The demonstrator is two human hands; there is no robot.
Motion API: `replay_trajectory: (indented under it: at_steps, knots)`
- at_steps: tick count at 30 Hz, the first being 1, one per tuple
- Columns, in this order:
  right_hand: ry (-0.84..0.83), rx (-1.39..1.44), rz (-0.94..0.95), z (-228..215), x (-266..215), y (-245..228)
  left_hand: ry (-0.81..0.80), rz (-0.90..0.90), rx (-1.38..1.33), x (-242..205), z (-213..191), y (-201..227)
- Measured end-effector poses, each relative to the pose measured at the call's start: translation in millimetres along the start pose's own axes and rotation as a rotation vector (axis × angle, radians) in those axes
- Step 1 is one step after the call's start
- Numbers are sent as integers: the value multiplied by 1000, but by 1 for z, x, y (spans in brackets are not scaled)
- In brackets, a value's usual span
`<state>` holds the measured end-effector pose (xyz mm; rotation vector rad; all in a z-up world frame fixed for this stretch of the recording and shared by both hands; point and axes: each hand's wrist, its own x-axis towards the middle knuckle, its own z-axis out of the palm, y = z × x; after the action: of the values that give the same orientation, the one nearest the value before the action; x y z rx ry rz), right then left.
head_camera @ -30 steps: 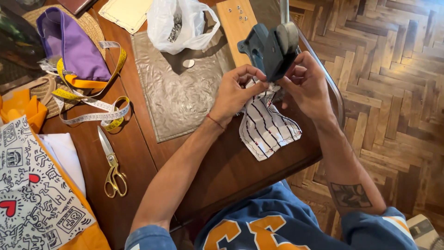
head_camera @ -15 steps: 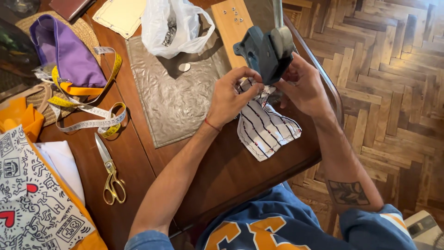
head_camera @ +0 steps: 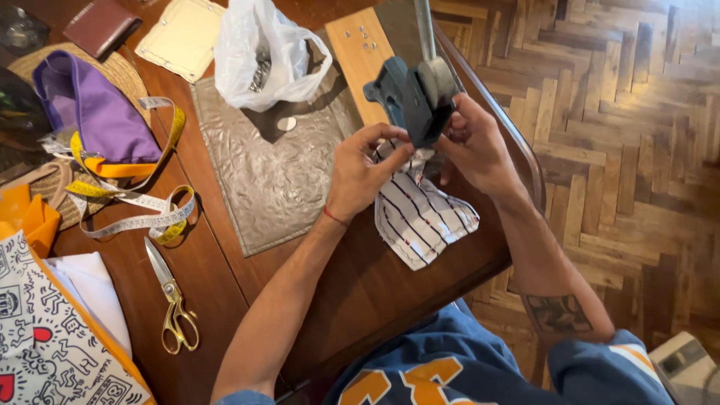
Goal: Assembling a fabric component by marking it and attaching hardware using a manual hand press
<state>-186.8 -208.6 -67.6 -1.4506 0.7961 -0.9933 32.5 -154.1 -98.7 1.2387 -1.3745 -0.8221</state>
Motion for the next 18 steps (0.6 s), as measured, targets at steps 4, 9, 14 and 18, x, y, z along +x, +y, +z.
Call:
replay_trajectory:
  at_steps: [4,9,14,18]
  knots:
    - [-11,0,-30,2,8,-2,19,62,18,2,-5,8]
    - [17,-64,-54,0,2,6,31,103,49,-1,-3,7]
    - [69,-85,-56,9,-5,1,67,21,-19,-6,2,10]
    - [51,-18,-18,6,-8,9,88,32,-53,-7,7,8]
